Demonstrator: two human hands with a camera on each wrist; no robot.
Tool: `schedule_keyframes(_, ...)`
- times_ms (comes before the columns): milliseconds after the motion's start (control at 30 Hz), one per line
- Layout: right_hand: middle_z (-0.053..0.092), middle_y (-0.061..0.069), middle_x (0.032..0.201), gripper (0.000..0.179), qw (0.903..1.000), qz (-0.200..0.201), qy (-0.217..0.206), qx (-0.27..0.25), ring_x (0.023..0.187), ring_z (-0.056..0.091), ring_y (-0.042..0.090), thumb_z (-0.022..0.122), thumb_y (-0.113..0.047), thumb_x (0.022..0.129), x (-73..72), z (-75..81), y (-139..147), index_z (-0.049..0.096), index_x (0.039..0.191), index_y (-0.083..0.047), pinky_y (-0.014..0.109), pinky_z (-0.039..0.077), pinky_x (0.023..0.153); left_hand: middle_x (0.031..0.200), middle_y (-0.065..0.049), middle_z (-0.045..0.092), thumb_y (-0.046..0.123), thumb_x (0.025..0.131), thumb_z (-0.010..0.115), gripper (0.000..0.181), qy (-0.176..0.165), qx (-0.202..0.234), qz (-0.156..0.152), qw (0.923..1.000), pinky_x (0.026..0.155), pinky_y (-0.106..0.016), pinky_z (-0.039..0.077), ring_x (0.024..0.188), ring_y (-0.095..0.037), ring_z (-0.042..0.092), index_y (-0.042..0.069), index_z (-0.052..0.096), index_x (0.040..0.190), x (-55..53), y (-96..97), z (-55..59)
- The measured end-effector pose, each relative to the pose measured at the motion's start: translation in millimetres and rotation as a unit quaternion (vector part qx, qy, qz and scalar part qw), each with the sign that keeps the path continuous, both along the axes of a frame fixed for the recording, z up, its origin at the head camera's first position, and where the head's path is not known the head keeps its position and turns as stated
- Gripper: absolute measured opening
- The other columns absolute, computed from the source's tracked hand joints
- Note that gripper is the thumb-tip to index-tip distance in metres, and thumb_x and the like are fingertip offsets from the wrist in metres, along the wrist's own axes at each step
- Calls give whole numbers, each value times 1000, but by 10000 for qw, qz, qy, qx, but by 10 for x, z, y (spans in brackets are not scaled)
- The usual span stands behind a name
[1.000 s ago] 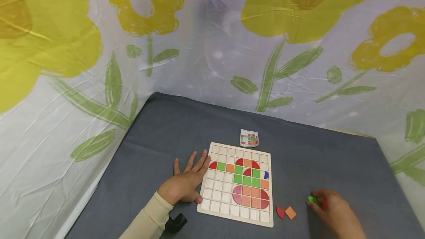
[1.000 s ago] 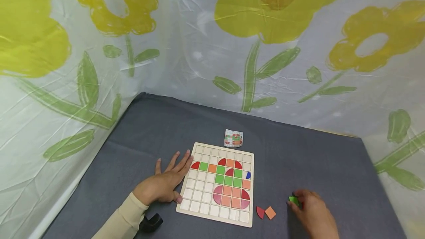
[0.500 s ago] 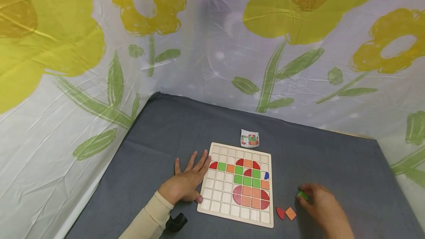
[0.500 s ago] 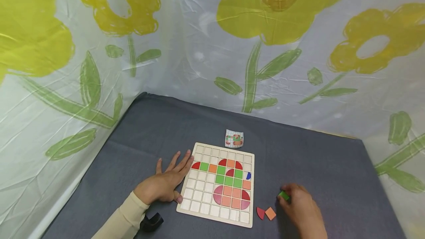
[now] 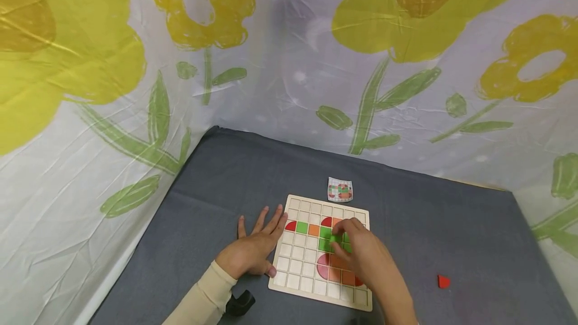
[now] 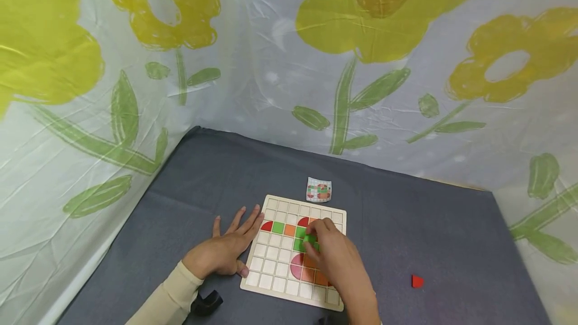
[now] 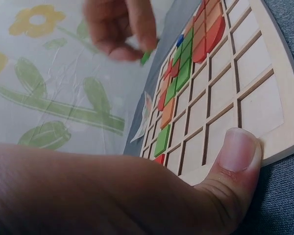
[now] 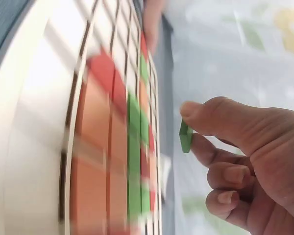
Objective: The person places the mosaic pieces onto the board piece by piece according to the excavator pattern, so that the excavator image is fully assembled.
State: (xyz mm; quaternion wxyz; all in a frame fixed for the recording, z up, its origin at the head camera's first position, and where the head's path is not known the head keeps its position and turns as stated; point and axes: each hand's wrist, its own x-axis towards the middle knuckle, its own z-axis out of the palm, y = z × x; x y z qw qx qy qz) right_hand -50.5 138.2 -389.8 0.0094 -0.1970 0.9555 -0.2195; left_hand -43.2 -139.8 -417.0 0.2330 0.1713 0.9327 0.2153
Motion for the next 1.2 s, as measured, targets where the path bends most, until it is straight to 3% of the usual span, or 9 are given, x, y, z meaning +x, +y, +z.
schedule_keyframes(233,62,-8,98,22,9976,650,221,17,78,65,9,87,-18,90,-76,-75,-439,69,102,-18,24,51,62,179,-6,-1,27,74,97,130,18,-22,-40,10000,115,-83,-3,164,-38,-5,12,13,172,1,-7,8)
schedule_keyframes(400,62,-7,97,19,9959,887,136,121,72,59,5,86,-18,90,-117,-137,-601,70,100,-18,23,51,61,179,-6,0,27,73,97,130,37,-73,-62,9999,115,-84,-2,164,-38,-5,13,13,172,-1,-4,-3)
schedule_keyframes(800,63,-6,100,19,9928,1158,155,279,70,57,3,88,-20,89,-152,-238,-882,73,100,-18,23,51,60,179,-5,-2,31,73,95,131,-17,-263,-78,9996,115,-83,-1,164,-37,-5,15,12,172,4,-5,9)
schedule_keyframes(1200,64,-6,96,22,9919,1199,249,348,69,56,3,91,-20,86,-166,-313,-944,73,98,-19,22,48,58,179,-5,-2,32,74,95,129,-20,-268,-57,9996,116,-83,-1,164,-36,-4,14,13,172,8,1,34)
